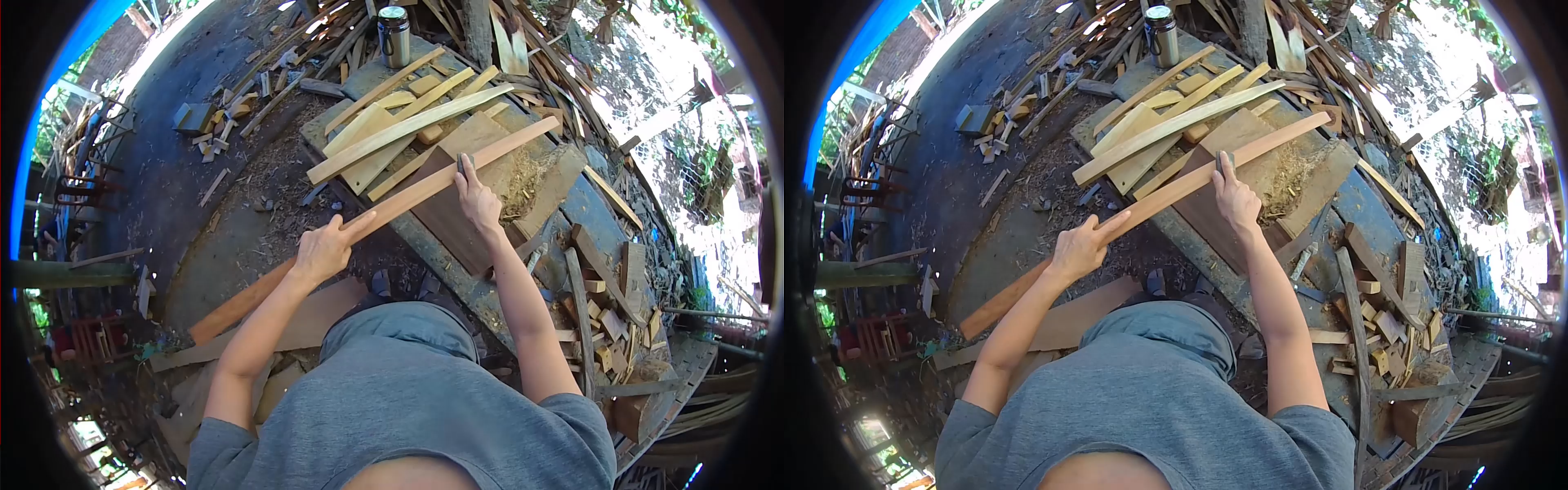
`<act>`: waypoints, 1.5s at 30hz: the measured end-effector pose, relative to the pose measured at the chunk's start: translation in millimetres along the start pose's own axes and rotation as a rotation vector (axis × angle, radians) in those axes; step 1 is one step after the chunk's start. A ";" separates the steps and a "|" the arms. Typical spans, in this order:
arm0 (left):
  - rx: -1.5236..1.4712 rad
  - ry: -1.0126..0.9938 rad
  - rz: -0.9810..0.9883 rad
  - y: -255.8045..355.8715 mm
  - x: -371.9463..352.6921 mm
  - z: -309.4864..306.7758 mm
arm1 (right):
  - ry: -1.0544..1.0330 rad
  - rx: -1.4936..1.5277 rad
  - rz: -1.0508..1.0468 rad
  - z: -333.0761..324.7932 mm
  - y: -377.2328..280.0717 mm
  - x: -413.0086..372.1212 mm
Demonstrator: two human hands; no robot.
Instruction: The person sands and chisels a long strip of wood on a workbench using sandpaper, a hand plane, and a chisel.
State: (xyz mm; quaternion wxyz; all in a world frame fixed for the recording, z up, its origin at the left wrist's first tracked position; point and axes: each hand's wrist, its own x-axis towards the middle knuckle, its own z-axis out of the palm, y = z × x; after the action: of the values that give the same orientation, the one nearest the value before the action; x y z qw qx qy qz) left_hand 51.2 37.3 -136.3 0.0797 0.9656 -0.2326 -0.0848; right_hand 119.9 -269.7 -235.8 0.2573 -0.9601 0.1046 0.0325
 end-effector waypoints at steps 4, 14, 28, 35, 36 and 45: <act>0.021 -0.088 -0.014 9.1 0.4 -10.6 | 0.126 -0.040 -0.069 -4.0 7.6 -0.2; 0.039 -0.051 -0.020 5.1 -1.4 -20.0 | 0.215 0.153 -0.370 12.2 -77.8 -72.3; 0.044 -0.162 -0.077 -4.8 -34.3 -53.1 | 0.271 0.055 -0.369 27.3 -70.1 -72.5; 0.004 -0.124 -0.067 -2.5 -38.2 -51.6 | 0.157 -0.028 -0.100 -6.0 -20.9 -11.1; -0.007 -0.151 -0.083 -1.1 -39.0 -52.4 | 0.160 -0.024 -0.098 -3.4 -9.2 -3.0; 0.007 -0.142 -0.098 0.7 -41.0 -52.1 | 0.175 0.023 -0.608 10.9 -87.5 -94.4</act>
State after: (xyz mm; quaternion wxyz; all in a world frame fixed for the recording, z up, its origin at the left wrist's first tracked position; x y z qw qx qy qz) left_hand 25.5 61.6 -80.2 0.0555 0.9676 -0.1906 -0.1562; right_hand 46.7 -172.8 -191.6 0.2563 -0.9435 -0.1651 -0.1297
